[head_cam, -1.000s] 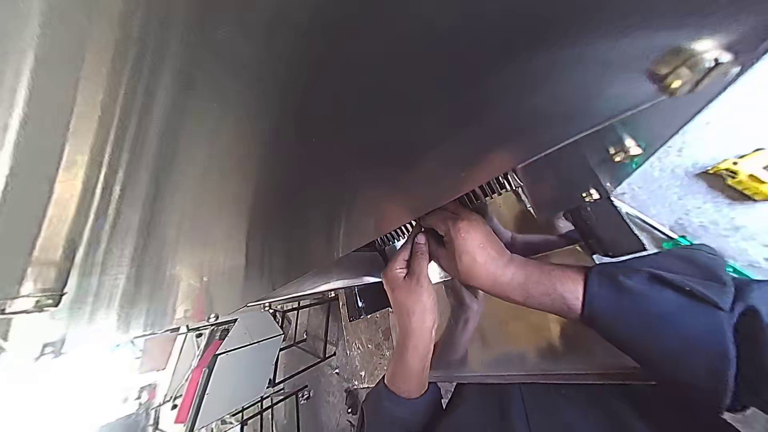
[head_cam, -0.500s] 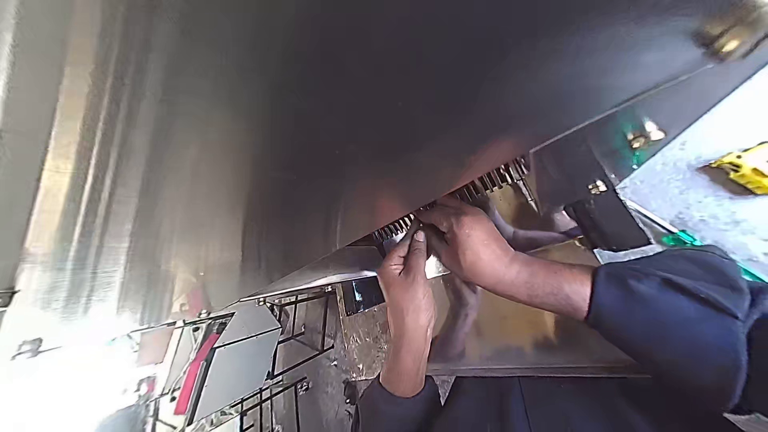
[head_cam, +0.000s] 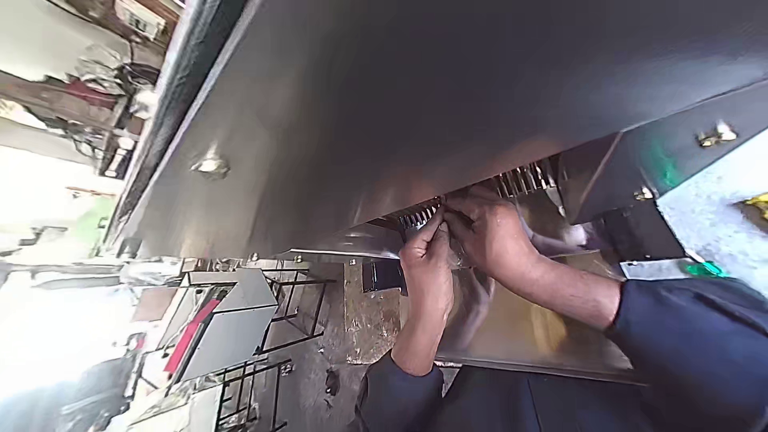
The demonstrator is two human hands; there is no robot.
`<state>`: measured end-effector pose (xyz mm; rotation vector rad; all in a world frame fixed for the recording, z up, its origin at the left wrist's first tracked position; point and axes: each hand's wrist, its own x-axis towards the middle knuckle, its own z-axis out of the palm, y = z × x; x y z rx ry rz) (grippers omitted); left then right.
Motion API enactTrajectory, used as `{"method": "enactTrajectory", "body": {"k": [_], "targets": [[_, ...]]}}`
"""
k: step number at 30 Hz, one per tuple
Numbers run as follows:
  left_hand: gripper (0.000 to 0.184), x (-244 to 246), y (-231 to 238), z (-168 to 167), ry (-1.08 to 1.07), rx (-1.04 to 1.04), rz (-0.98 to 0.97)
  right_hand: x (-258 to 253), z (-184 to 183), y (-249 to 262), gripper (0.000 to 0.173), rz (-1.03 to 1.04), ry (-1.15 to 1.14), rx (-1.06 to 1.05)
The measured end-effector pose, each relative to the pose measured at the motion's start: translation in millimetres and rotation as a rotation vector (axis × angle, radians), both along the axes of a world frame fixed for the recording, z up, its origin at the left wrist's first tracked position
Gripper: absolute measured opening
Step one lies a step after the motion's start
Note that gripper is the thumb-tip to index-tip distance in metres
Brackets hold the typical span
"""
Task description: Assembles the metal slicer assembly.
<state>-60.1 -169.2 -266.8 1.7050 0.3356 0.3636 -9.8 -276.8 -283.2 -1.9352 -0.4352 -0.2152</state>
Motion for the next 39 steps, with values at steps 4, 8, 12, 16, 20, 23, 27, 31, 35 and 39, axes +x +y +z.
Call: {"method": "enactTrajectory", "body": {"k": [4,8,12,16,20,23,27,31,35,39], "targets": [[0.028,-4,4,34,-0.191,0.046,-0.028,1,39,6,0.014,-0.042,-0.207,0.066],[0.028,0,6,5,-0.067,-0.002,-0.052,-1,9,4,0.022,-0.043,-0.129,-0.036],[0.024,-8,3,-18,0.084,-0.177,-0.090,-5,-11,-3,0.018,0.016,0.036,-0.185],[0.031,-8,6,19,-0.116,-0.110,-0.140,0,28,4,0.019,-0.060,-0.139,-0.036],[0.038,-21,14,51,-0.375,0.103,-0.173,-9,66,5,0.018,-0.075,-0.353,0.117],[0.045,-44,25,33,-0.308,0.145,-0.170,-23,54,6,0.022,0.016,-0.213,0.045],[0.044,-65,45,-1,-0.118,0.027,-0.108,-33,28,26,0.021,0.141,0.034,-0.151],[0.042,-79,68,-10,-0.084,0.021,-0.057,-26,36,57,0.023,0.097,0.025,-0.289],[0.035,-94,89,-14,-0.098,0.033,-0.054,-17,31,83,0.026,0.002,-0.072,-0.418],[0.030,-105,106,-19,-0.078,0.142,-0.079,-17,17,97,0.023,-0.042,-0.097,-0.510]]}}
